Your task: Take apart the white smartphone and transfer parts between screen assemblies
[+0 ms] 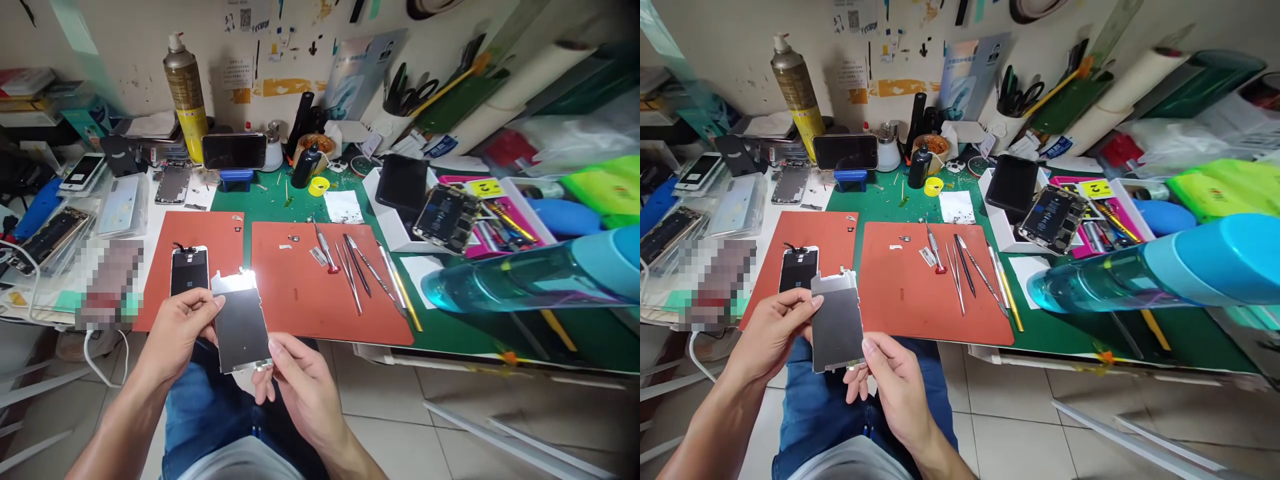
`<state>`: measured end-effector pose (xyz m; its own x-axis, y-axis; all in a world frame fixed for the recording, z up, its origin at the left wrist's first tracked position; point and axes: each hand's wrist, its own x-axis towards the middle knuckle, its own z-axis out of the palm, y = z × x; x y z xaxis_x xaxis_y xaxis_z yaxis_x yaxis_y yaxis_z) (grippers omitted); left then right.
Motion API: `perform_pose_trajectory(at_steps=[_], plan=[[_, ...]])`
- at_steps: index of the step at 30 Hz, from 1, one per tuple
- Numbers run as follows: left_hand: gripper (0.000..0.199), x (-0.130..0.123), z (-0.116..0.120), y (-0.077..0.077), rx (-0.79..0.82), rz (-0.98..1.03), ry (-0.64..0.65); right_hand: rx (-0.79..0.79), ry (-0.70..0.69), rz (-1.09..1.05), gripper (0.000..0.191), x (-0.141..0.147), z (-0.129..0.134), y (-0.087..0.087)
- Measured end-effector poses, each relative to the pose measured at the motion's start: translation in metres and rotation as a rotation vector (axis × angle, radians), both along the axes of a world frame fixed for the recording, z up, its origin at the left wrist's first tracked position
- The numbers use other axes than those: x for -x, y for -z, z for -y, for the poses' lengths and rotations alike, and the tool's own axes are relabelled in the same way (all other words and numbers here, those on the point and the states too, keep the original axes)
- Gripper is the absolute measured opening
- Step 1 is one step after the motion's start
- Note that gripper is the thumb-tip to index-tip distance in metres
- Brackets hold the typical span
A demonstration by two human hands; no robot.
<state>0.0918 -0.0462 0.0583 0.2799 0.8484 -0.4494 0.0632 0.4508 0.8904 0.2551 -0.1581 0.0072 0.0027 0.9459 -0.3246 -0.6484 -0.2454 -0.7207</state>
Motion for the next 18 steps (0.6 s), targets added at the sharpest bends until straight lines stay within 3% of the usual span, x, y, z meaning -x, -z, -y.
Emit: perform_pose_trajectory(at_steps=[18], plan=[[0.032, 0.000, -0.003, -0.004, -0.044, -0.014, 0.025, -0.108, -0.059, 0.136, 0.037, -0.007, 0.011, 0.006]])
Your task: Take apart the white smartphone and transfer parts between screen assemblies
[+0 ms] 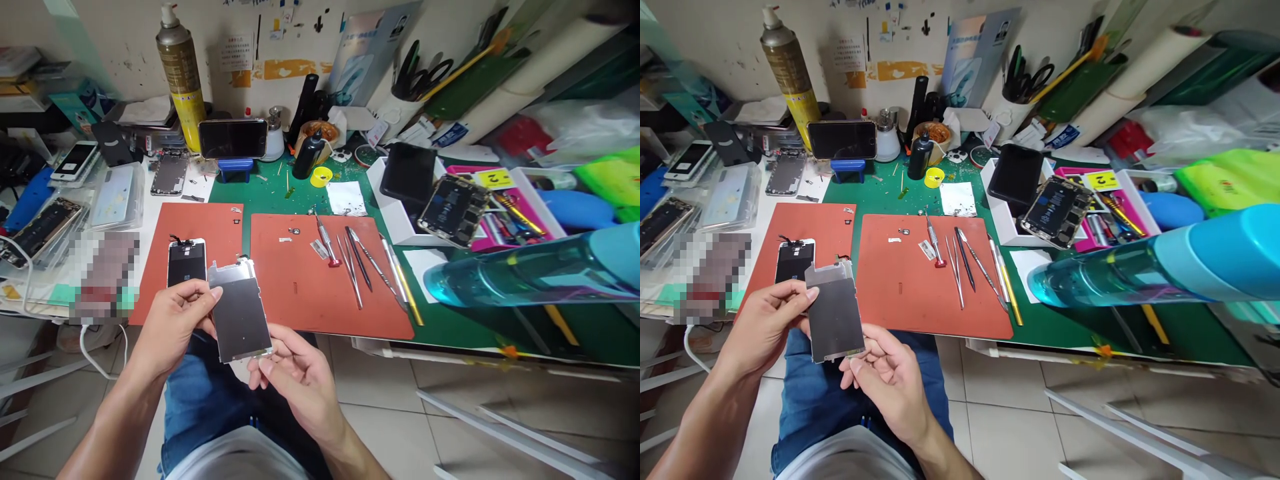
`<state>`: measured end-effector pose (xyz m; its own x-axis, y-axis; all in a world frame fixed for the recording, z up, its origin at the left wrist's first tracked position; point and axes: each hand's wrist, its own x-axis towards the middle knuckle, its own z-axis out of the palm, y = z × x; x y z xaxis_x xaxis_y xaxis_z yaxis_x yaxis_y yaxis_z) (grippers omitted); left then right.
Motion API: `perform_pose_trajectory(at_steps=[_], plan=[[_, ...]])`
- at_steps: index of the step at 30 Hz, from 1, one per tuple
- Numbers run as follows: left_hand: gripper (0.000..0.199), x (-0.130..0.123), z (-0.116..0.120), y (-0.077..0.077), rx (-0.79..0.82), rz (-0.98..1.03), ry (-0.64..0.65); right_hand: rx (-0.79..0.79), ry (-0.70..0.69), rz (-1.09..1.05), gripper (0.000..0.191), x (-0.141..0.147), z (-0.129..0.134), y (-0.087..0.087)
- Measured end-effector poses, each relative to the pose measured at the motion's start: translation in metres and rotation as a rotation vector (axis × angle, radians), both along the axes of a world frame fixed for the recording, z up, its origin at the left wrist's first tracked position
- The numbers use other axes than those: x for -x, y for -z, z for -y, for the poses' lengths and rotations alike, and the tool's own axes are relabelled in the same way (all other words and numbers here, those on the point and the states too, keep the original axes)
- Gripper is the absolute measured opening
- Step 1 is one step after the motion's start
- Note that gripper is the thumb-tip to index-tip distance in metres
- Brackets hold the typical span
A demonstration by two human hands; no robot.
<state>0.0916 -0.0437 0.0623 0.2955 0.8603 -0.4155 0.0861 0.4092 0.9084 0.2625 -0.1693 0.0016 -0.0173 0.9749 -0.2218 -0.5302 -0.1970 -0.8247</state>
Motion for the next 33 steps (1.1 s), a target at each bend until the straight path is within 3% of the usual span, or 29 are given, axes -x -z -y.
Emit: perform_pose_trajectory(at_steps=[33], plan=[[0.031, 0.0024, -0.0023, 0.0004, 0.032, 0.003, -0.016, -0.009, 0.033, -0.040, 0.033, 0.0023, -0.0023, -0.0022]])
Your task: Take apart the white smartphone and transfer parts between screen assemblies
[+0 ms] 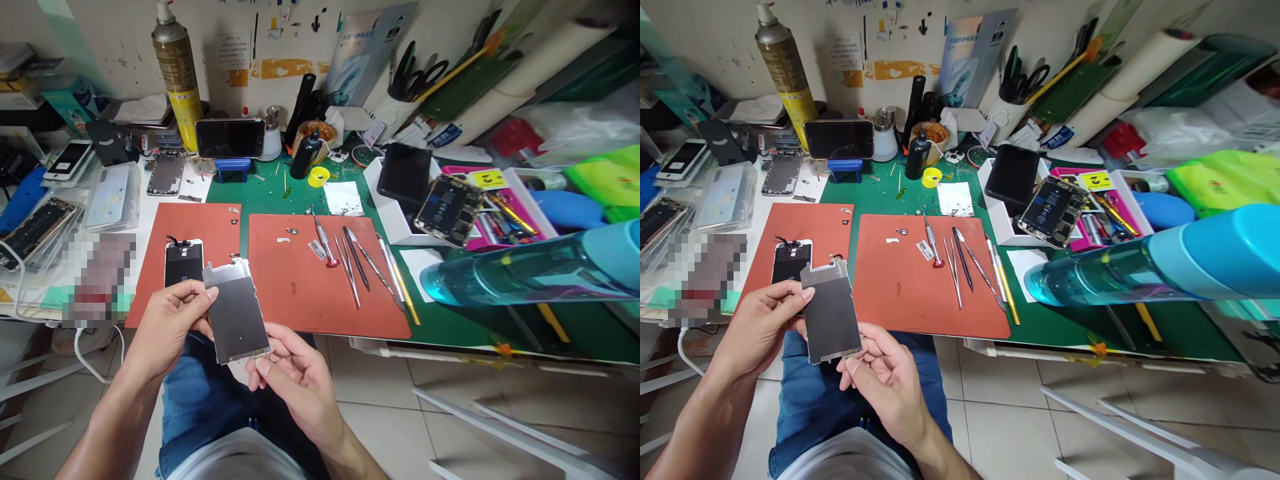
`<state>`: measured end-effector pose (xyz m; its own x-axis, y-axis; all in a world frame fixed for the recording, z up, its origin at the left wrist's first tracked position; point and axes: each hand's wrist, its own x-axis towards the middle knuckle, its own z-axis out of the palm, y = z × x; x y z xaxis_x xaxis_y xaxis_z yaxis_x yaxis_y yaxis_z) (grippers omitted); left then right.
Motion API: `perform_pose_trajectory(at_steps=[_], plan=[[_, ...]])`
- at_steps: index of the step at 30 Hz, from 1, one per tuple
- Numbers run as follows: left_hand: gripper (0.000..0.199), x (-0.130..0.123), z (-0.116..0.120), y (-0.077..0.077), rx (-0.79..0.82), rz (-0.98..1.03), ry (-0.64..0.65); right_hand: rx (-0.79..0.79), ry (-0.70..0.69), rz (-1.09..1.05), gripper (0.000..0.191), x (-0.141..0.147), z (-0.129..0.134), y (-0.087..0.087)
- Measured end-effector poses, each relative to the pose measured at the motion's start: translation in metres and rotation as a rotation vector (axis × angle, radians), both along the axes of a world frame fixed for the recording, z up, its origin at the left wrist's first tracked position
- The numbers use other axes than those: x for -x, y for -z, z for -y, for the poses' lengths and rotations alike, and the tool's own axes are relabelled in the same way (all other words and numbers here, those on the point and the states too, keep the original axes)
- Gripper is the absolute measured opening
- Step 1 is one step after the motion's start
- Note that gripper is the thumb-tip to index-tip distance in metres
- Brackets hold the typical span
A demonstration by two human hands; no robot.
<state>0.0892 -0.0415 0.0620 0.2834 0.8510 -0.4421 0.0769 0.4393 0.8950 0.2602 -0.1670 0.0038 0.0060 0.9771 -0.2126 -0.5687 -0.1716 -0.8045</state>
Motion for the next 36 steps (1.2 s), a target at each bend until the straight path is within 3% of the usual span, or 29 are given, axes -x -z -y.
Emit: perform_pose_trajectory(at_steps=[8, 13, 18, 21, 25, 30, 36], plan=[[0.029, 0.001, 0.000, 0.003, -0.012, -0.007, 0.017, 0.026, 0.019, 0.050, 0.033, 0.000, -0.002, 0.000], [0.029, 0.004, 0.004, 0.004, -0.100, -0.046, 0.050, 0.041, 0.014, 0.160, 0.031, 0.000, -0.002, -0.001], [0.031, 0.008, 0.007, -0.001, -0.172, -0.104, 0.125, -0.050, 0.004, 0.379, 0.023, -0.003, -0.001, 0.000], [0.032, 0.009, 0.010, -0.004, -0.178, -0.108, 0.182, -0.067, 0.097, 0.503, 0.021, -0.007, -0.006, -0.001], [0.036, 0.012, 0.015, -0.003, -0.157, -0.133, 0.269, -0.014, 0.209, 0.399, 0.028, -0.012, -0.023, -0.012], [0.037, 0.012, 0.019, -0.002, -0.142, -0.184, 0.346, 0.044, 0.207, 0.190, 0.026, -0.015, -0.043, -0.025], [0.039, 0.008, 0.018, -0.006, -0.119, -0.154, 0.387, 0.086, 0.225, 0.125, 0.018, -0.013, -0.047, -0.025]])
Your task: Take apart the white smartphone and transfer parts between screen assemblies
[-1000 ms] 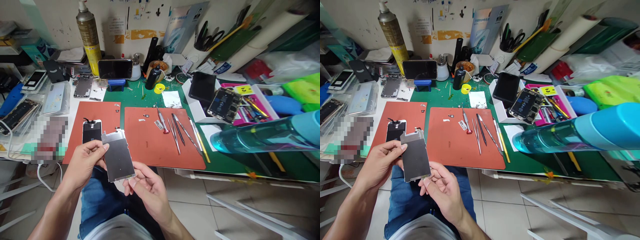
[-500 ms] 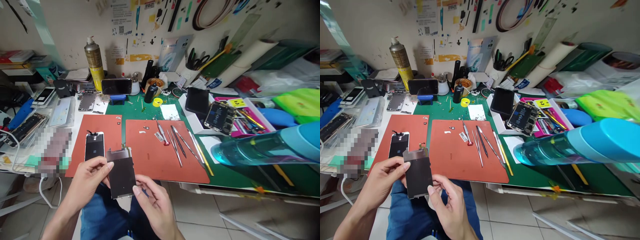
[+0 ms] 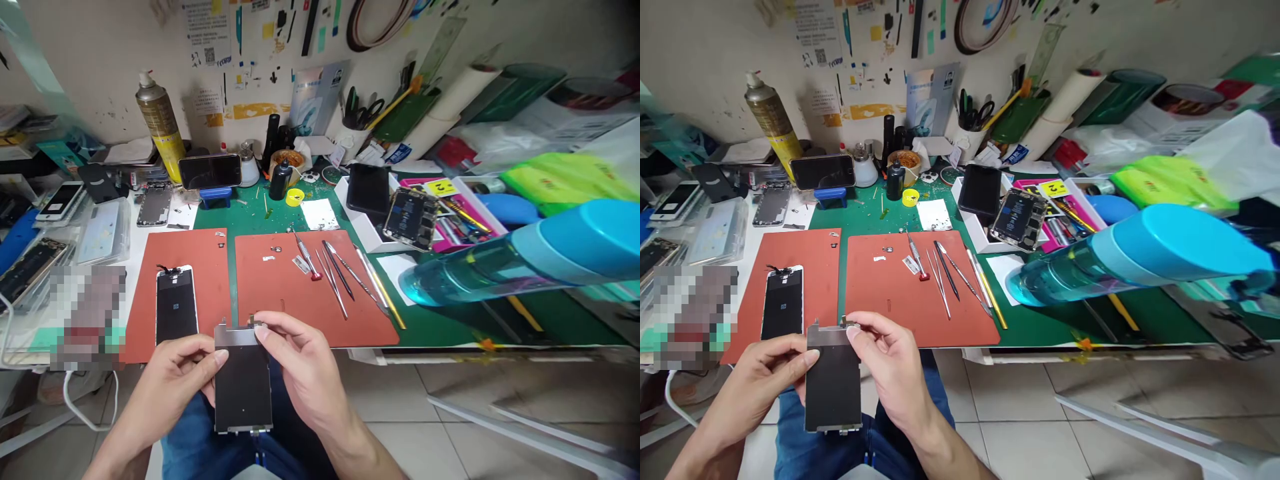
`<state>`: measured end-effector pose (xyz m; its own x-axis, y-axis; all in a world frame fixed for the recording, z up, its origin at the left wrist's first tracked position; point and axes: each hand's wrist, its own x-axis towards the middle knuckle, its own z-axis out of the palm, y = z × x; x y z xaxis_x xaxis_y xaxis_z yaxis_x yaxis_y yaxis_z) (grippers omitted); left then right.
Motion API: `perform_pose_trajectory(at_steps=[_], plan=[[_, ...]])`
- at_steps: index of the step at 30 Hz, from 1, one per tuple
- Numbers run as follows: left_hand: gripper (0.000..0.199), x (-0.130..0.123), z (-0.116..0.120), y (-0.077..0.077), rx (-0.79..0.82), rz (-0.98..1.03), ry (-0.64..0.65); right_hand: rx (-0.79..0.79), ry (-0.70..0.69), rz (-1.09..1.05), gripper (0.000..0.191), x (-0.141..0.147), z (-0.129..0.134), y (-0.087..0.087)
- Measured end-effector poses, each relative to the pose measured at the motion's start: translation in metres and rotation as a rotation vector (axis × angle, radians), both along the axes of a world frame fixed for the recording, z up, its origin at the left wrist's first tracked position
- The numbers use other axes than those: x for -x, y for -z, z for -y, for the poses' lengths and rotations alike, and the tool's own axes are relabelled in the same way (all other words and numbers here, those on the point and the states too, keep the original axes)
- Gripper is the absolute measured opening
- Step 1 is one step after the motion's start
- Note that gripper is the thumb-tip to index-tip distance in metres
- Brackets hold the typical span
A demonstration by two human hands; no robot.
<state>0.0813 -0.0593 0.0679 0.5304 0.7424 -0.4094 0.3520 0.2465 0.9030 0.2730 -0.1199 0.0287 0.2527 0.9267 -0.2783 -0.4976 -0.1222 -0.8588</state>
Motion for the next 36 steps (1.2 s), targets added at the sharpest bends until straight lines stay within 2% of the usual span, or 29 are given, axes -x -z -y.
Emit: perform_pose_trajectory(at_steps=[12, 24, 36], plan=[[0.038, -0.003, -0.001, -0.001, 0.041, 0.050, 0.025, -0.105, -0.017, -0.003, 0.014, 0.001, 0.000, -0.001], [0.039, -0.004, 0.000, -0.001, 0.048, 0.052, 0.036, -0.061, 0.082, 0.193, 0.019, 0.004, -0.003, -0.009], [0.040, -0.003, 0.003, -0.002, 0.048, 0.040, 0.032, -0.053, 0.055, 0.219, 0.023, 0.004, -0.002, -0.010]])
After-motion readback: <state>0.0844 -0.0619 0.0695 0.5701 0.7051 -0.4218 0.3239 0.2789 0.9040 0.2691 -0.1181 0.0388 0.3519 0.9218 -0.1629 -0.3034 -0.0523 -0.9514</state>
